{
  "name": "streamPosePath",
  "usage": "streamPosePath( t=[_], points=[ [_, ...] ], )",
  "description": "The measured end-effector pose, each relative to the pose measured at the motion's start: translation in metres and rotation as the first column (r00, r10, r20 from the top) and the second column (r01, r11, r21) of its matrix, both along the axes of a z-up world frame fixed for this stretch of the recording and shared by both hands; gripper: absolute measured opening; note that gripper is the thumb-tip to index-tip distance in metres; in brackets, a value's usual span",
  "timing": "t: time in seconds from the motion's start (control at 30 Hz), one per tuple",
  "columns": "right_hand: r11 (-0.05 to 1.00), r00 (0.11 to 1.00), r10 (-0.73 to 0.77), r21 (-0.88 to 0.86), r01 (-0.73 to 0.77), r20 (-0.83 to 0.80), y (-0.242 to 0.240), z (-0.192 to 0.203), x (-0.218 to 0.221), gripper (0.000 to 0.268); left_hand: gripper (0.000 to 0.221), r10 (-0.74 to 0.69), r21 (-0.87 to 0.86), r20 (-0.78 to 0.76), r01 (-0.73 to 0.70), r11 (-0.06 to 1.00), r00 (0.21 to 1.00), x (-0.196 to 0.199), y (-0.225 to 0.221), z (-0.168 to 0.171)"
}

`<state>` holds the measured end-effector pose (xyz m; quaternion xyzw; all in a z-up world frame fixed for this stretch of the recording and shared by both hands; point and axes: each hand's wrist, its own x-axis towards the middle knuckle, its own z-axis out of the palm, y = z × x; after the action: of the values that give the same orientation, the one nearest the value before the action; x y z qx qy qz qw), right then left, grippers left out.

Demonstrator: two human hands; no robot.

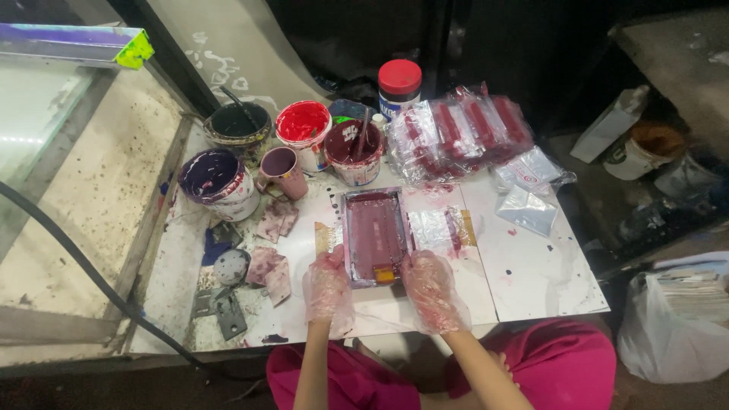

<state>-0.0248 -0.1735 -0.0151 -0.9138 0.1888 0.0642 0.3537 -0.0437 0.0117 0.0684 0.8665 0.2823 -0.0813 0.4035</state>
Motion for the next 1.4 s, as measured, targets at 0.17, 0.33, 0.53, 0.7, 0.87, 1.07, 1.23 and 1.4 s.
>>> streamPosePath(
  t=[0.17, 0.33, 0.53, 0.7, 0.87, 1.07, 1.23, 1.4],
  points=[
    [1.0, 1.0, -0.002, 0.003, 0.002, -0.007, 0.001, -0.004, 0.004, 0.034, 0.046, -0.048, 0.022, 0.017, 0.047, 0.999, 0.999, 0.008, 0.005, -0.02],
    [1.0, 1.0, -0.002, 0.008, 0.002, -0.019, 0.003, -0.012, 0.006, 0.034, 0.042, -0.057, 0.049, -0.028, 0.058, 0.997, 0.998, 0.017, 0.017, -0.048],
    [1.0, 1.0, 0.002, 0.01, -0.001, -0.03, 0.003, -0.019, 0.009, 0.033, 0.03, -0.1, 0.128, -0.024, 0.102, 0.986, 0.995, 0.015, 0.019, -0.056],
    [1.0, 0.999, -0.005, 0.013, 0.006, -0.036, 0.001, -0.016, 0.008, 0.033, 0.043, -0.099, 0.126, 0.02, 0.096, 0.987, 0.995, 0.015, 0.012, -0.044],
    [0.991, 0.992, 0.046, -0.128, -0.031, 0.116, 0.0, -0.046, 0.004, 0.029, 0.042, -0.12, 0.173, 0.081, 0.104, 0.979, 0.989, 0.017, 0.005, -0.038],
    [0.931, 0.918, 0.184, -0.362, -0.048, 0.351, -0.006, -0.029, -0.018, 0.03, 0.03, -0.235, 0.249, 0.067, 0.212, 0.945, 0.97, 0.019, 0.003, -0.032],
    [0.961, 0.944, 0.217, -0.225, -0.161, 0.249, -0.013, 0.081, -0.034, 0.042, 0.046, -0.361, 0.255, -0.112, 0.378, 0.89, 0.926, -0.009, 0.005, 0.087],
    [0.767, 0.788, 0.606, -0.347, -0.54, 0.112, 0.003, 0.108, -0.051, 0.036, 0.118, -0.63, 0.319, -0.243, 0.674, 0.667, 0.738, 0.007, 0.013, 0.083]
  ],
)
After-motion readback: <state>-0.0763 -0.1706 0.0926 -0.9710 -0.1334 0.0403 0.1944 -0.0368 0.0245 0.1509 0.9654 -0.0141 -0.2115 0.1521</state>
